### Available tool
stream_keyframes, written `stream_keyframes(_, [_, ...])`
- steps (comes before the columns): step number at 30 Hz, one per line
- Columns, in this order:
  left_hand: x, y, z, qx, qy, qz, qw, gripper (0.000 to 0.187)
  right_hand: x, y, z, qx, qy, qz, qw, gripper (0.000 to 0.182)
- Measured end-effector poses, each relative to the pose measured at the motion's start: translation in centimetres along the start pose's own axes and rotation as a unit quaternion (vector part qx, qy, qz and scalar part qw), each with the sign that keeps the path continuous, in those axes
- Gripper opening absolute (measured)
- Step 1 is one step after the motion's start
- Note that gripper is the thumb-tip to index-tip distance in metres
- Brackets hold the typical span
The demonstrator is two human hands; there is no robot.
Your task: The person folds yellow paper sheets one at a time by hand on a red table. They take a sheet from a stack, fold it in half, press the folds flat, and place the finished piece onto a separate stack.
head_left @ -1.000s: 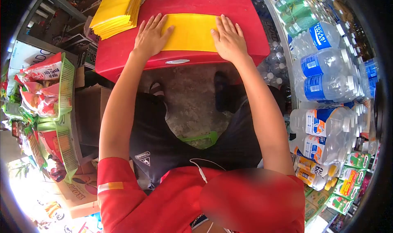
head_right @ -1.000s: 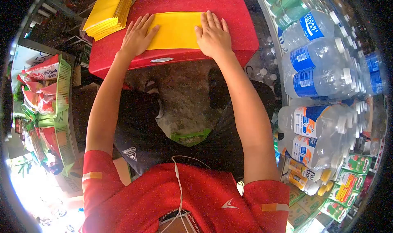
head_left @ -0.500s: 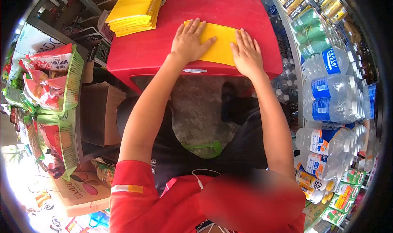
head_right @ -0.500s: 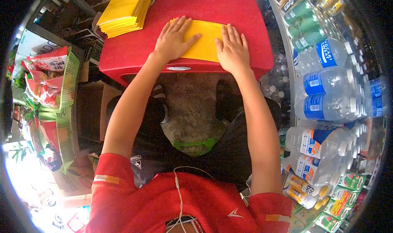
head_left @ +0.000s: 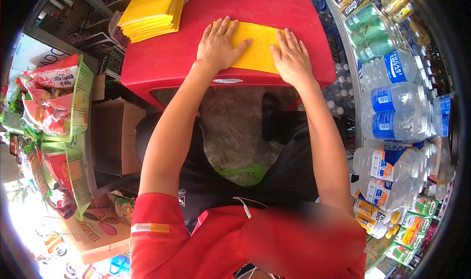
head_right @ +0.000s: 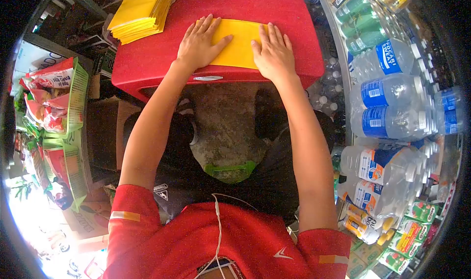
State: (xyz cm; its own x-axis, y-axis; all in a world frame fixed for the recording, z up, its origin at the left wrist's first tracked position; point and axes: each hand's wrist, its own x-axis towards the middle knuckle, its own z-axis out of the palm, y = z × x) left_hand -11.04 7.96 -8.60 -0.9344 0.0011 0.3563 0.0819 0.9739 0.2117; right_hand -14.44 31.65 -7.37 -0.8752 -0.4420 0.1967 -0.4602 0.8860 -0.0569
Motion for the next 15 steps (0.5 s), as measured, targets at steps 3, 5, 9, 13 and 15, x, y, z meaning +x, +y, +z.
stream_keyframes(3, [-0.1,0.2,-0.2,0.001,0.006,0.012,1.000,0.085,0.0,0.0,-0.5,-0.003,-0.026,0.005,1.000,0.067])
stream_keyframes(5, [0.3,0.2,-0.7,0.005,-0.001,0.014,1.000,0.086,0.5,-0.2,-1.6,0.002,-0.050,0.012,0.999,0.067])
stream_keyframes(9, [2.3,-0.2,-1.8,0.011,-0.090,0.017,0.996,0.087,0.6,-1.0,-2.1,0.028,-0.040,0.032,0.998,0.070])
stream_keyframes(13, [5.0,0.9,-3.9,-0.051,-0.103,0.042,0.992,0.089,-0.8,-0.5,-0.6,0.073,0.038,0.010,0.997,0.069])
stream_keyframes(15, [7.2,0.7,-4.6,-0.048,-0.179,0.021,0.982,0.092,-0.2,-0.1,-0.4,0.104,0.085,0.002,0.991,0.061])
